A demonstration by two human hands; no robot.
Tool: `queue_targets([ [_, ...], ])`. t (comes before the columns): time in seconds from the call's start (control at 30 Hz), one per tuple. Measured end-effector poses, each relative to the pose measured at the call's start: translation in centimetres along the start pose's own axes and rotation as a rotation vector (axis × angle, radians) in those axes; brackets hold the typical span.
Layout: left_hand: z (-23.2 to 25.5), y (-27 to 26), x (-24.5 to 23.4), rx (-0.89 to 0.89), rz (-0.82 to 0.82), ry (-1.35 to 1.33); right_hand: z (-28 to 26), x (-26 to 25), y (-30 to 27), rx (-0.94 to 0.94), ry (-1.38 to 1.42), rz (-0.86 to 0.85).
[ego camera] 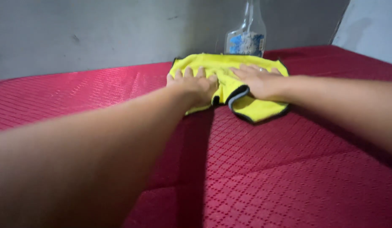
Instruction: The person is wiping down a red patterned tablecloth on a table using a microfiber cloth.
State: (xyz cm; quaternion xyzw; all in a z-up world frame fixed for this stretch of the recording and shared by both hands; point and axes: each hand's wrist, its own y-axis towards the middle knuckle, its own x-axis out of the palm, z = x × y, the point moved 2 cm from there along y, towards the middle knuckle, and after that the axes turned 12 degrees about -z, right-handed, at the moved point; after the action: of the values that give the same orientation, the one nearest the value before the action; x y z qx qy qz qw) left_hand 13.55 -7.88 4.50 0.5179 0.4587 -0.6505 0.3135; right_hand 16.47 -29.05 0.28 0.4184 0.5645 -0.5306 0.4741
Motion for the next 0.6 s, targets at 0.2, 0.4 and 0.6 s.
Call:
queue_targets([
  [0.2, 0.5, -5.2, -0.7, 0.072, -0.005, 0.054, -3.6, -2.5, -7.7, 0.048, 0.013, -0.135],
  [0.4, -0.2, -8.2, 1.5, 0.354, 0.120, 0.096, -0.6, -0.5, -11.1, -0.277, 0.023, -0.094],
  [0.6, -0.5, -9.5, 1.6, 0.681, 0.184, 0.298, -0.6, -2.2, -14.5, -0.304, -0.011, -0.170],
])
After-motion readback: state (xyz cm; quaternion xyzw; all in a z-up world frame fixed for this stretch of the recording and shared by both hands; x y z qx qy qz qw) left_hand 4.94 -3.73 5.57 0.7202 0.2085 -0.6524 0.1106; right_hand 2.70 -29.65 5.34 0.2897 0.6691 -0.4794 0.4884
